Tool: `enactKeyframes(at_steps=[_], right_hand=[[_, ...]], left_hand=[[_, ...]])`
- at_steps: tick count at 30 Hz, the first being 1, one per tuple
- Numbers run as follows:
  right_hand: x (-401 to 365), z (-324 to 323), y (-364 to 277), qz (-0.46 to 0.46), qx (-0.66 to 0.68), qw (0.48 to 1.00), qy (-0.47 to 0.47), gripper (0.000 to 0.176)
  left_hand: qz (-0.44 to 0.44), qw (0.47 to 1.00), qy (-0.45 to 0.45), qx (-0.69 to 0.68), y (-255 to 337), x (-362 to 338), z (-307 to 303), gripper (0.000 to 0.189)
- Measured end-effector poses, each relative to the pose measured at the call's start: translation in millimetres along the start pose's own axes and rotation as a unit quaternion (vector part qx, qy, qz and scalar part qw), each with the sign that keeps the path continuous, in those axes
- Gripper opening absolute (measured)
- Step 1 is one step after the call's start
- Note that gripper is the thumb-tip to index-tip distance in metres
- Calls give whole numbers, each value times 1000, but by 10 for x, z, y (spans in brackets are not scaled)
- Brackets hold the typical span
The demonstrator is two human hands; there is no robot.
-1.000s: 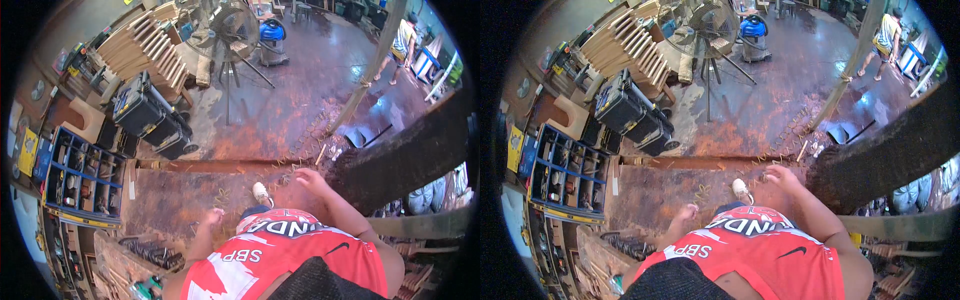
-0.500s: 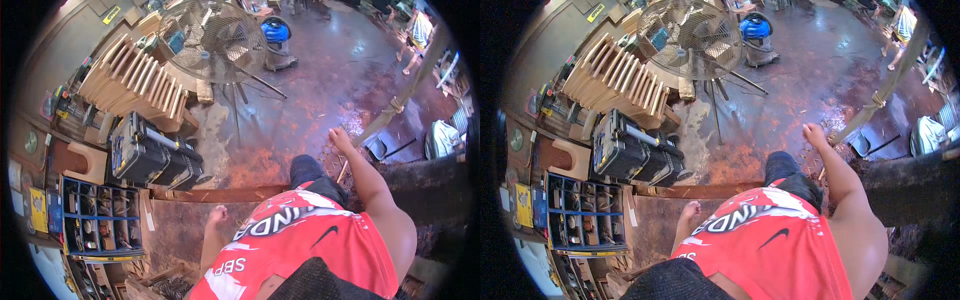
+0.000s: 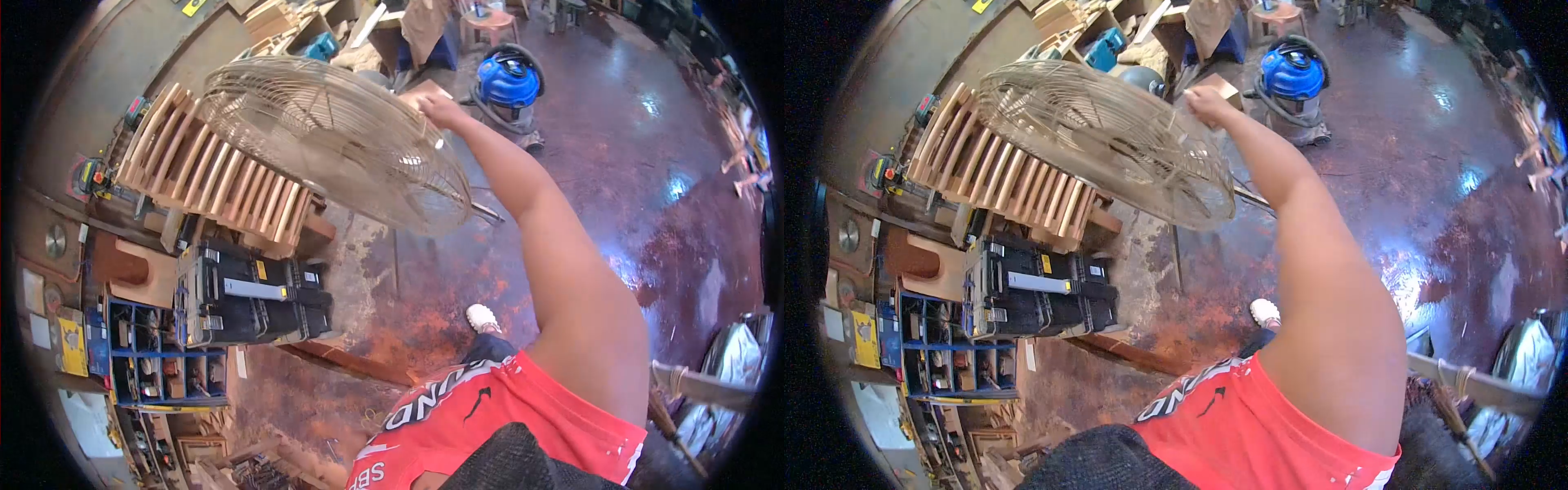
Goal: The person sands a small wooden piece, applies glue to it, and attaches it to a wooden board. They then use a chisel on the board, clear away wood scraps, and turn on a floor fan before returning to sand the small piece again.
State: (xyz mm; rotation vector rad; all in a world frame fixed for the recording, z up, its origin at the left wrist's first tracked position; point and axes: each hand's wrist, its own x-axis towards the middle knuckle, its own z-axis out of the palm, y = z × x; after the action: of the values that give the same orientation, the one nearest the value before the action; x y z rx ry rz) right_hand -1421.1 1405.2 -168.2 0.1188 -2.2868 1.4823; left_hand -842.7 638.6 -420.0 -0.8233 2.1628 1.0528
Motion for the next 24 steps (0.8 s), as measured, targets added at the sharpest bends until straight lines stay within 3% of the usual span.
enactKeyframes(at_steps=[1, 3, 4, 6, 8, 10, 11, 12, 13, 14, 15, 17, 19, 21, 24], right_hand=[[259, 124, 13, 114, 77, 989, -48, 43], [563, 226, -119, 178, 30, 978, -107, 47], [667, 295, -8, 181, 37, 977, -111, 47], [853, 442, 276, -1, -50, 995, -84, 46], [808, 390, 234, 0, -58, 995, -86, 46], [764, 367, 154, 136, 73, 976, -152, 51], [737, 305, 26, 134, 74, 974, -165, 46], [773, 298, 36, 134, 76, 974, -165, 46], [800, 304, 62, 76, 32, 984, -158, 44], [822, 306, 88, 17, -14, 988, -150, 41], [833, 315, 110, 18, -15, 988, -150, 41], [833, 326, 94, -58, -67, 990, -114, 38], [848, 334, 105, -71, -92, 987, -108, 37], [863, 331, 121, -84, -123, 984, -97, 38], [884, 358, 255, -60, -88, 989, -104, 42]], left_hand=[[-10, 999, 12, -30, 225, -47, 19, 25], [-24, 996, 34, -83, 653, -139, 2, 24], [-31, 993, 42, -104, 907, -219, 1, 24], [-41, 989, 58, -132, 1492, -421, 39, 24], [-31, 994, 28, -100, 1833, -328, 99, 20], [-22, 997, -2, -68, 1955, -277, 104, 17], [125, 955, -21, 269, 1912, -133, 78, 18], [255, 781, -37, 569, 1905, -49, 58, 20], [254, 781, -37, 570, 1960, -71, 75, 20], [168, 880, -26, 443, 2000, -84, 128, 21], [78, 951, -16, 299, 2022, -91, 177, 23], [72, 955, -11, 288, 2119, -154, 228, 25], [65, 958, -5, 278, 2137, -212, 298, 26], [-58, 996, 45, 48, 2155, -174, 376, 23], [-13, 998, 14, 55, 2150, 92, 370, 23]])
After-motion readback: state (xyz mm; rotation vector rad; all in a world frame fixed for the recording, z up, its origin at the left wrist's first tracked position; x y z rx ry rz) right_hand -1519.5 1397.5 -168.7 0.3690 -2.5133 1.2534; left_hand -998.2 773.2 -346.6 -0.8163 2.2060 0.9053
